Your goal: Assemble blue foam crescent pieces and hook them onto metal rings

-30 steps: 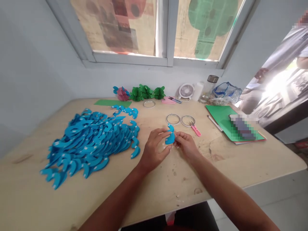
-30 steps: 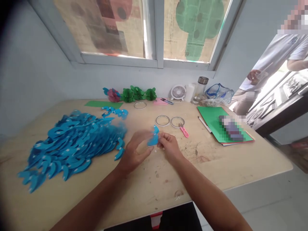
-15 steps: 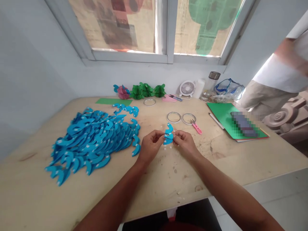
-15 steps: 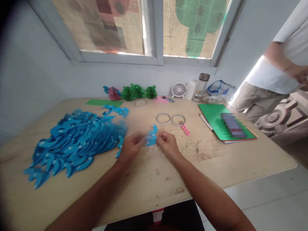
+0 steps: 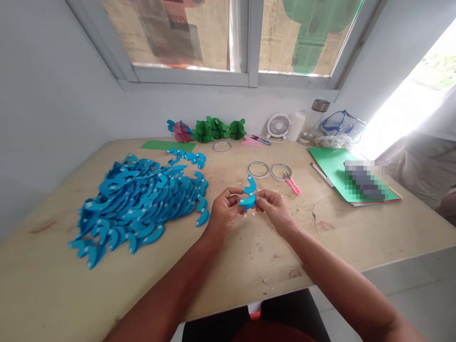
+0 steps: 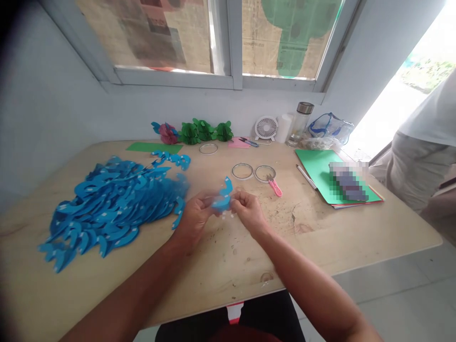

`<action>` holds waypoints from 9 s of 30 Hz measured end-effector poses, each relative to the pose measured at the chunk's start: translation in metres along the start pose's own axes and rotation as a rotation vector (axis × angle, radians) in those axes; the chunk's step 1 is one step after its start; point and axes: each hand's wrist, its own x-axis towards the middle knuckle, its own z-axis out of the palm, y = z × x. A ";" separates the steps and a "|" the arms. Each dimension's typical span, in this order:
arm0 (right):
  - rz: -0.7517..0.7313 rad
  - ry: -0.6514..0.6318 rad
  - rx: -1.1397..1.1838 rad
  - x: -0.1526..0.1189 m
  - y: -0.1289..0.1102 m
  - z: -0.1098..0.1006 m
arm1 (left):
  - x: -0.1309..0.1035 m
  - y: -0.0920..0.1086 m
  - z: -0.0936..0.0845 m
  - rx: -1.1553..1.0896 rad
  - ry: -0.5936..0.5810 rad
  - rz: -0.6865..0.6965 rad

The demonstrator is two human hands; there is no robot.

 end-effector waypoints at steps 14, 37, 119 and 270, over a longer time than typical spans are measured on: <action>0.085 -0.078 0.154 0.000 0.001 0.003 | -0.004 0.002 0.000 0.175 0.097 0.105; 0.126 -0.138 0.262 -0.001 -0.002 0.002 | 0.000 0.004 -0.001 0.081 -0.040 0.048; 0.192 -0.235 0.534 0.002 0.008 -0.002 | -0.006 0.010 -0.002 0.425 0.049 0.156; 0.046 -0.010 0.261 0.000 -0.003 0.002 | -0.003 0.007 0.001 0.090 0.031 -0.011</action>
